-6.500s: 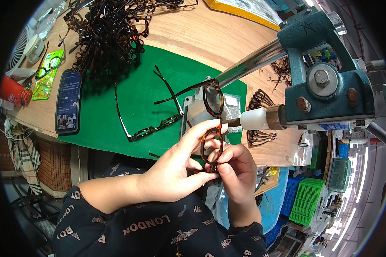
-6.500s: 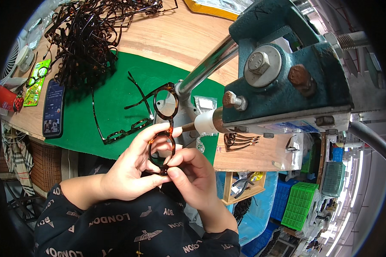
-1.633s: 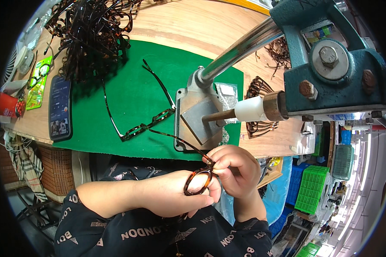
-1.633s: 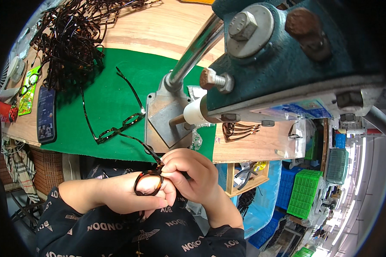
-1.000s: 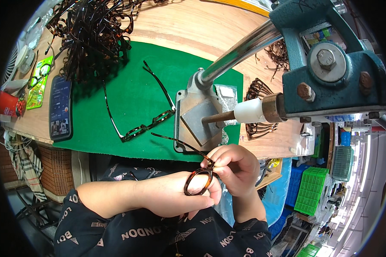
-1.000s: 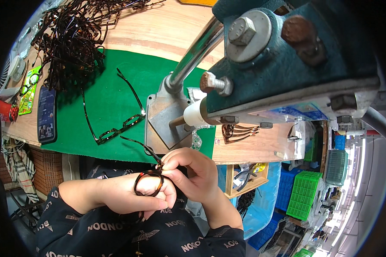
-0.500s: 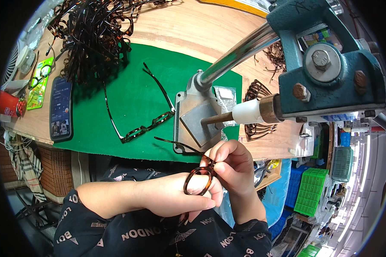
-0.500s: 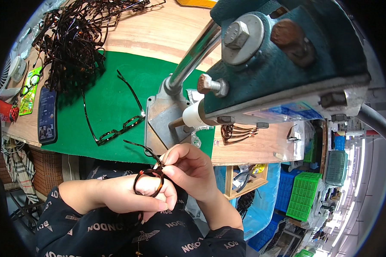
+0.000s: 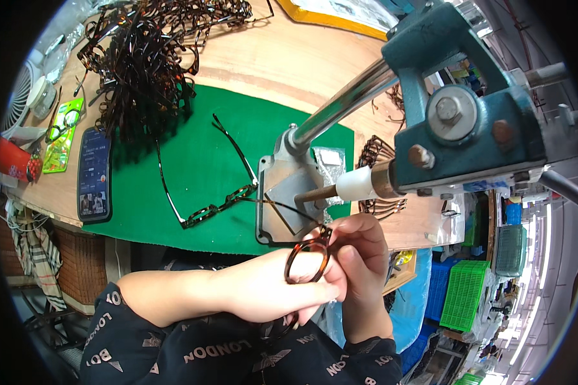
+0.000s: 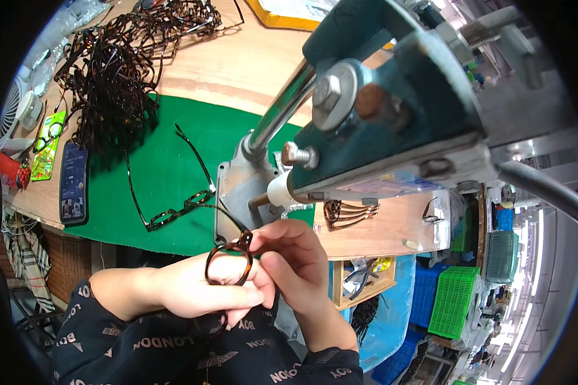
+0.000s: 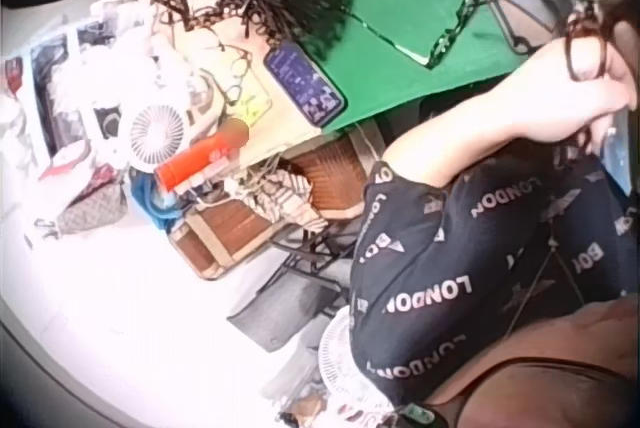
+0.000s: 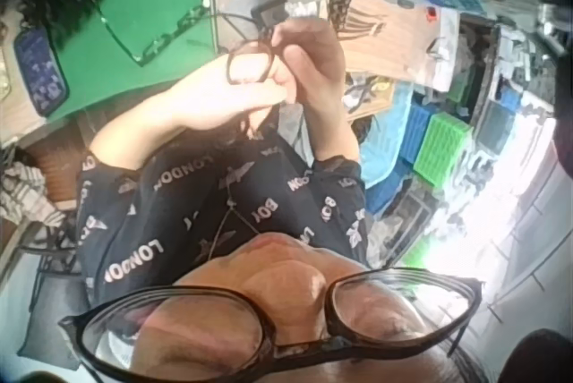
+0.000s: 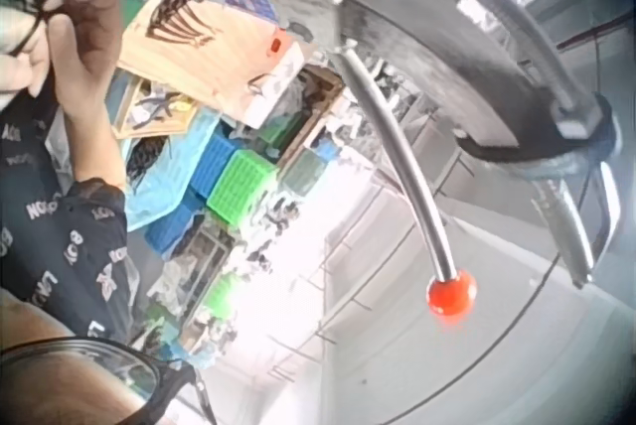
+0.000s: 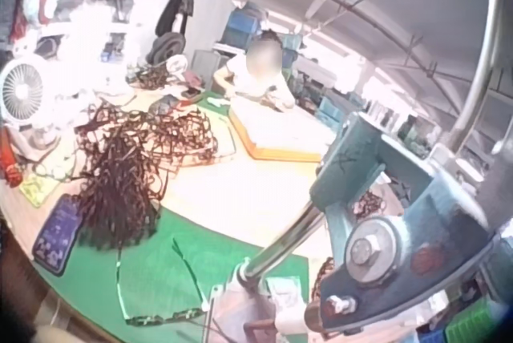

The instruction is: The person assembles eyeglasses by attaching temple arms to frames using a heat-based machine. They repeatedly pick up frames, apply heat to the hinge area, insert the temple arms, and place the finished glasses into a bin.

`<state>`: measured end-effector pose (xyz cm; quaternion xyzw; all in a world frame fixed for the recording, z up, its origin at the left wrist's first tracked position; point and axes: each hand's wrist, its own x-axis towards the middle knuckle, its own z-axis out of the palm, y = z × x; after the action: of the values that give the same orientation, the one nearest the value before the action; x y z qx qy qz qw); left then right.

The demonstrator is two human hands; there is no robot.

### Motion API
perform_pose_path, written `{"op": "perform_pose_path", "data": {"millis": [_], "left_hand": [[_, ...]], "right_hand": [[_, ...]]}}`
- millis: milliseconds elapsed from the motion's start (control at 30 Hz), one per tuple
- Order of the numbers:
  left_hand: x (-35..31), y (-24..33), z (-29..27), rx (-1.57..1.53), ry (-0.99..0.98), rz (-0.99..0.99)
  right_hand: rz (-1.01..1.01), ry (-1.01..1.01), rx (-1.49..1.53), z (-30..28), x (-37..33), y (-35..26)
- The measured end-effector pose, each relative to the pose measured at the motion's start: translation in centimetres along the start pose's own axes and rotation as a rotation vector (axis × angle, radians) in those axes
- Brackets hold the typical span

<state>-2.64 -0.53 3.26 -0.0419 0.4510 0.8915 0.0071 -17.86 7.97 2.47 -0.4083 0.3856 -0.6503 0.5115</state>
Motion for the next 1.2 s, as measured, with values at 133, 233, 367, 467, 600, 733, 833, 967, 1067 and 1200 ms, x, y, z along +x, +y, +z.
{"op": "perform_pose_path", "data": {"millis": [133,233,367,467,600,733,833,967,1067,1200], "left_hand": [[1.5,1.7,-0.1,0.031,0.048,0.112],[2.5,2.9,-0.4,0.063,0.097,0.131],[3.5,3.5,-0.6,0.09,0.128,0.158],[4.1,3.6,-0.6,0.077,0.117,0.15],[5.3,2.8,-1.0,0.057,0.096,0.149],[5.6,3.4,-0.6,0.055,0.115,0.145],[5.7,3.4,-0.3,0.038,0.117,0.156],[5.9,3.2,-0.3,0.022,0.111,0.162],[5.9,3.0,0.1,-0.029,0.128,0.161],[6.0,2.7,0.6,-0.095,0.142,0.168]], "right_hand": [[-0.112,0.109,-0.151,-0.7,-0.2,-1.3],[-0.164,0.186,-0.145,-2.1,-0.8,-0.9],[-0.105,0.362,-0.166,-3.8,-2.2,-0.3],[-0.051,0.409,-0.095,-4.7,-3.0,-0.5],[-0.04,0.402,-0.077,-5.7,-3.8,-0.4],[-0.087,0.411,-0.131,-6.0,-3.9,-0.3],[-0.131,0.449,-0.268,-5.6,-3.4,-0.3],[-0.123,0.478,-0.302,-4.8,-3.1,-0.8],[-0.104,0.423,-0.27,-5.1,-3.4,-1.6],[-0.272,0.332,-0.438,-5.0,-2.2,-4.1]]}}
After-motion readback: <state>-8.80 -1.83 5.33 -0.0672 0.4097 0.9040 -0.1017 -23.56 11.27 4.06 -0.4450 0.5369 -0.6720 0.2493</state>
